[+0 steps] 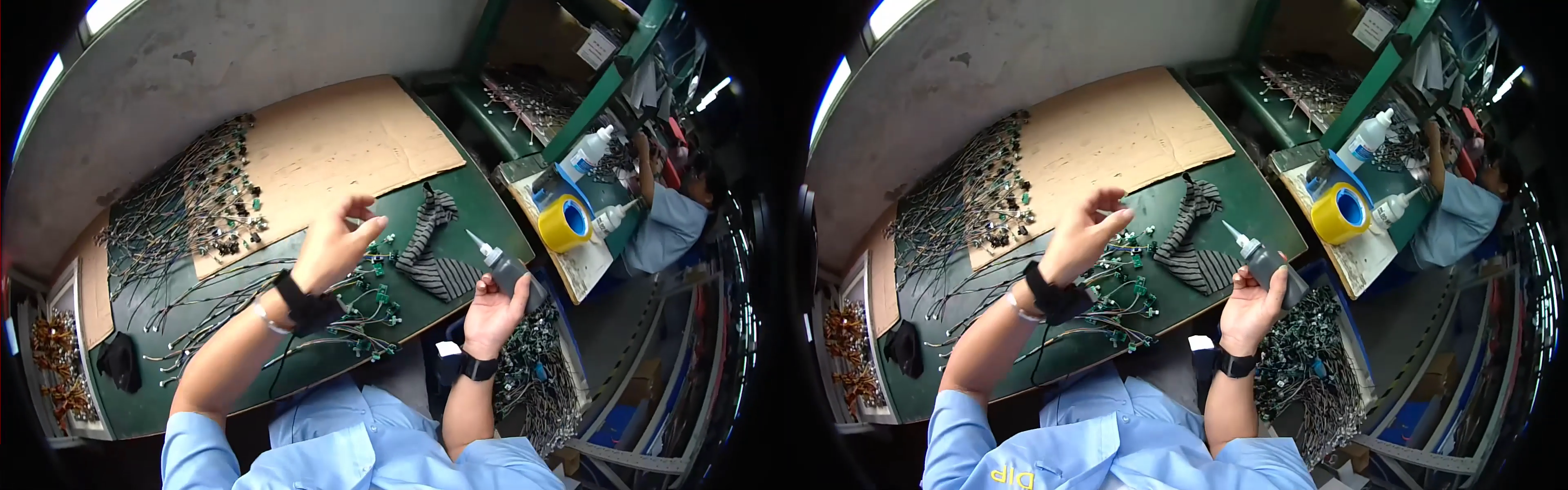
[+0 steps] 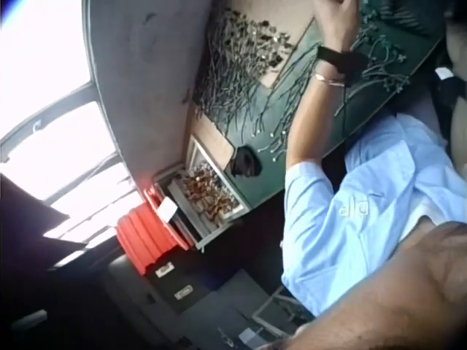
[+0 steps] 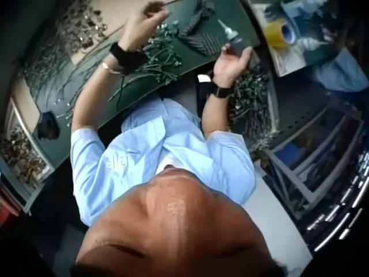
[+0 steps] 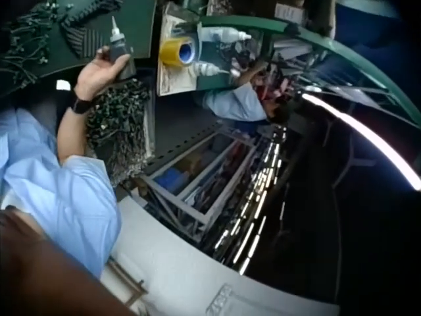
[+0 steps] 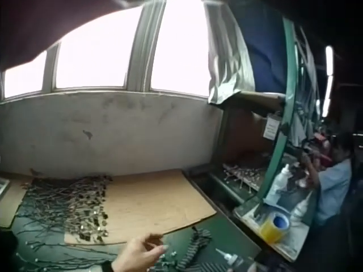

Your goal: The recorder is applying a substance from a squeeze bottle to components on an electronic wiring harness at an assembly station.

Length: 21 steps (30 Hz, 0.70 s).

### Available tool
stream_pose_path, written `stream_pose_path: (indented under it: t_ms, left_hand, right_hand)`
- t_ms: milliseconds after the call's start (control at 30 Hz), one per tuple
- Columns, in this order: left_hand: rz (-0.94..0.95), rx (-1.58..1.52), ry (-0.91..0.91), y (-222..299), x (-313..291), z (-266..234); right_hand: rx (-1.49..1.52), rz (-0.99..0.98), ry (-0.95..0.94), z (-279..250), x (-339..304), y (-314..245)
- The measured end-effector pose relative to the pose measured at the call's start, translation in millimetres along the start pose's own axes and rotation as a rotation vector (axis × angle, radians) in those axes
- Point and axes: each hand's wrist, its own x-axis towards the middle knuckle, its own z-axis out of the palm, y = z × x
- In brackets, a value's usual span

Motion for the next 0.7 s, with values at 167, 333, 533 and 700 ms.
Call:
stream_pose_path:
  t_ms: [167,333,533,700]
  left_hand:
    - [0.485,0.609,0.097,-26.7,81.5,71.2]
    - [0.301,0.873,-0.278,-5.4,108.5,86.8]
    - [-0.304,-0.449,-0.326,-19.5,82.8,75.2]
    - [-0.394,-1.01,-0.438,-12.7,41.1,70.4]
  right_hand:
    - [-0.006,0.011,0.026,-6.5,-17.3,-6.3]
    - [0.002,0.012,0.032,-29.1,-17.7,-20.5]
    - [0.149,-0.01,-0.021,-34.7,-7.5,-31.3]
    - [0.211,0.004,-0.174,-9.9,-16.4,-35.1]
